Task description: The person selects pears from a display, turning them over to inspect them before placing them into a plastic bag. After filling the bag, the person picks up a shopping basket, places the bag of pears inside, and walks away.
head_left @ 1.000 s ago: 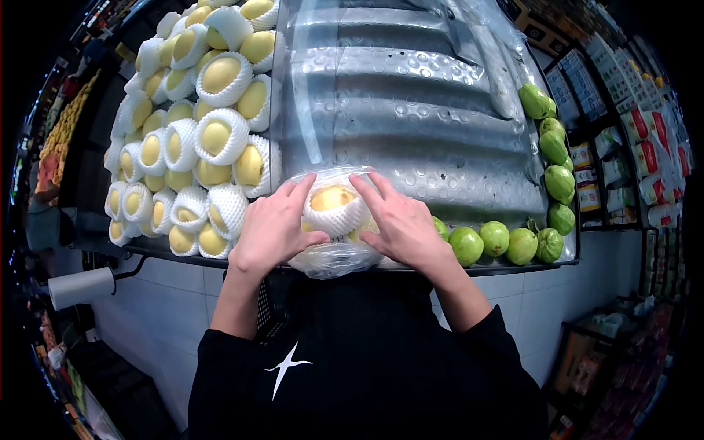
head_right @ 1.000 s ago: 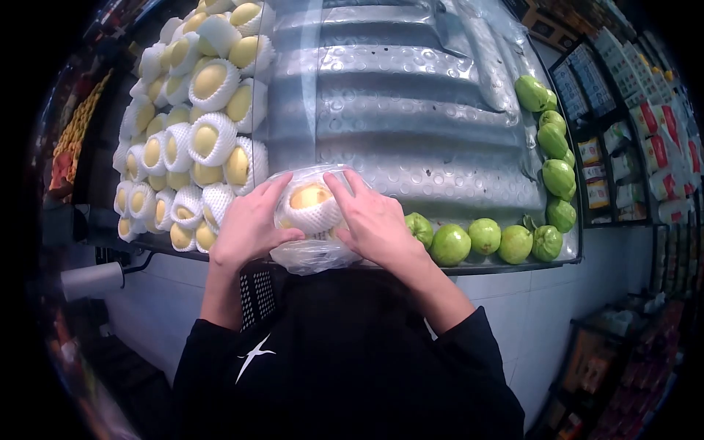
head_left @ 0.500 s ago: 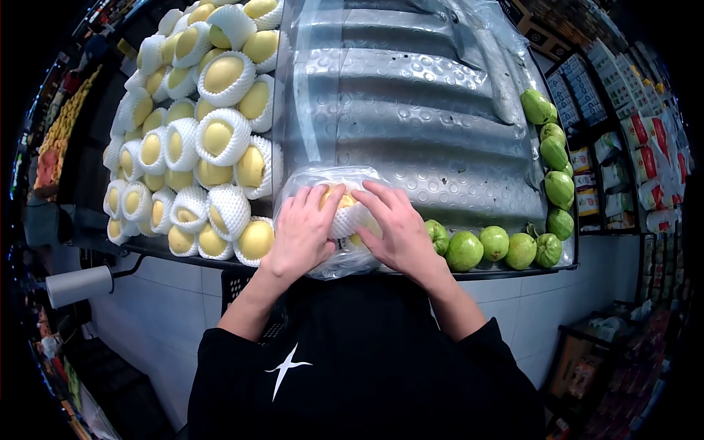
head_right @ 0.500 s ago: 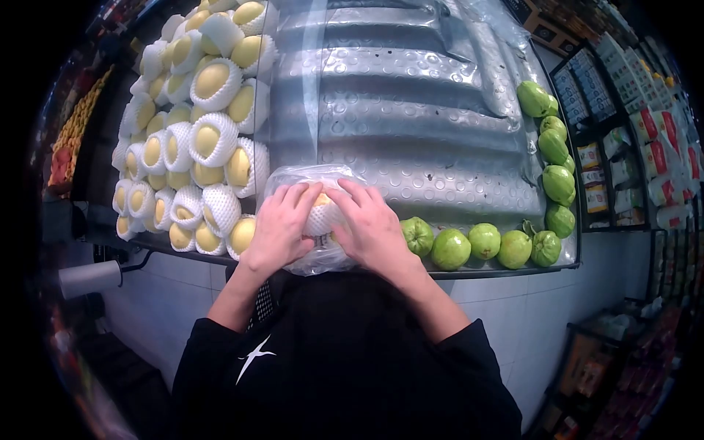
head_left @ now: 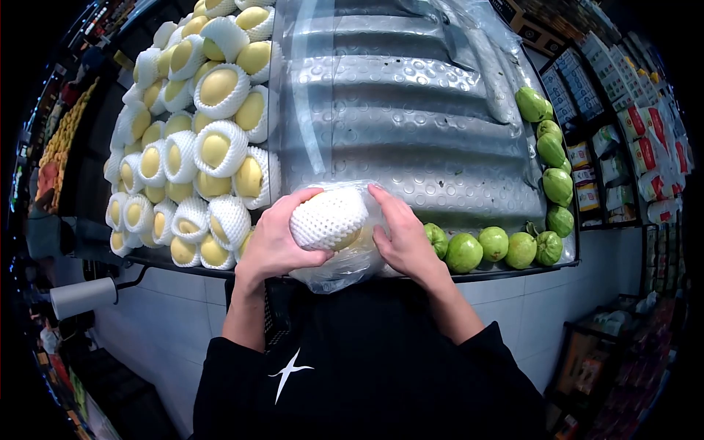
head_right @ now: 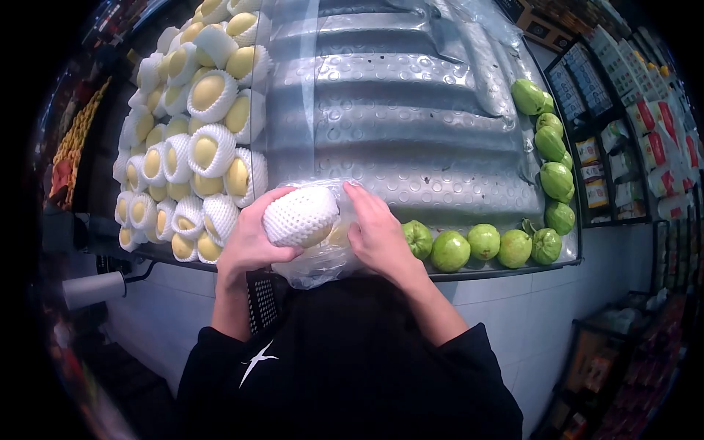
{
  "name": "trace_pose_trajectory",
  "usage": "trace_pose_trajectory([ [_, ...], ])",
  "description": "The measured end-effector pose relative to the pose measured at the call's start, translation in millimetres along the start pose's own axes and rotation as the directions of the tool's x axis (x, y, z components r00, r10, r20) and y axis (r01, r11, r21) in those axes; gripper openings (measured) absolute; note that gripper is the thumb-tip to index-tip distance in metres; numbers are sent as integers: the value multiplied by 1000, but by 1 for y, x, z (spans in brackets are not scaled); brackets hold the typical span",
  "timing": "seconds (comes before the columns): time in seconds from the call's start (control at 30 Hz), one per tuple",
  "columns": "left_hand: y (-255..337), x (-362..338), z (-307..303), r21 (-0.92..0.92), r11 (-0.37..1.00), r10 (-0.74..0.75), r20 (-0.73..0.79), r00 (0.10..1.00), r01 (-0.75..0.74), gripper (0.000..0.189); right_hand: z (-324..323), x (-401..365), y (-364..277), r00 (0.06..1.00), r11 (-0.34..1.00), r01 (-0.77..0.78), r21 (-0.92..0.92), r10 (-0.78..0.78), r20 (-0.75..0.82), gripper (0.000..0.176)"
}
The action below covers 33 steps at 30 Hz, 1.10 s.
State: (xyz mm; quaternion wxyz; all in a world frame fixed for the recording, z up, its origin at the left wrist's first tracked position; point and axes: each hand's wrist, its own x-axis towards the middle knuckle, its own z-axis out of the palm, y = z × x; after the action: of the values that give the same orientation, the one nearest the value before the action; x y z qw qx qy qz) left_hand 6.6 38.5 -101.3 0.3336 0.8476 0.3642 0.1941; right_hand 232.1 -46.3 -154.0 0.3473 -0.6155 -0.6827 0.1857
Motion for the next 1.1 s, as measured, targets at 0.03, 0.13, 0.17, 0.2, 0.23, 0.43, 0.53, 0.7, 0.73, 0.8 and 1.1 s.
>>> trace_pose_trajectory([
  [0.03, 2, -3, -2, -373, 924, -72, 30, 997, 78, 83, -5, 0, -1, 996, 980, -86, 179, 82, 31, 61],
  [0.13, 8, -8, -2, -780, 620, -117, 20, 993, 88, 80, -15, 1, -4, 988, 794, -155, 588, 135, 79, 62],
  [0.17, 8, -7, -1, -853, 516, -100, 23, 995, 71, 78, -18, 1, -6, 990, 606, -130, 785, 123, 70, 67],
  [0.2, 9, -6, 0, -913, 404, -79, 25, 997, 55, 77, -21, 2, -10, 990, 608, -132, 783, 121, 72, 67],
  [0.23, 11, -4, 3, -914, 402, -78, 23, 997, 52, 77, -24, 4, -15, 994, 491, -113, 864, 55, 98, 75],
  [0.43, 22, 7, 23, -878, 475, -71, 28, 997, 58, 60, -29, 9, -32, 969, 418, -228, 879, 189, 162, 94],
  [0.53, 15, 2, 20, -869, 432, -162, 189, 969, 242, 63, -20, 3, -14, 952, 229, -259, 938, 222, 208, 87],
  [0.7, 8, 2, 21, -888, 353, -208, 231, 950, 293, 68, -19, -1, -10, 951, 184, -265, 947, 210, 225, 84],
  [0.73, 7, 2, 19, -886, 333, -205, 265, 942, 322, 71, -19, -1, -10, 959, 202, -248, 947, 189, 211, 83],
  [0.8, 23, 1, 22, -882, 409, -183, 173, 968, 235, 75, -19, -1, -17, 970, 305, -209, 929, 186, 158, 80],
  [1.1, 8, 1, 34, -914, 405, -112, -10, 994, 37, 89, -28, -3, -27, 937, 292, -324, 900, 230, 263, 80],
])
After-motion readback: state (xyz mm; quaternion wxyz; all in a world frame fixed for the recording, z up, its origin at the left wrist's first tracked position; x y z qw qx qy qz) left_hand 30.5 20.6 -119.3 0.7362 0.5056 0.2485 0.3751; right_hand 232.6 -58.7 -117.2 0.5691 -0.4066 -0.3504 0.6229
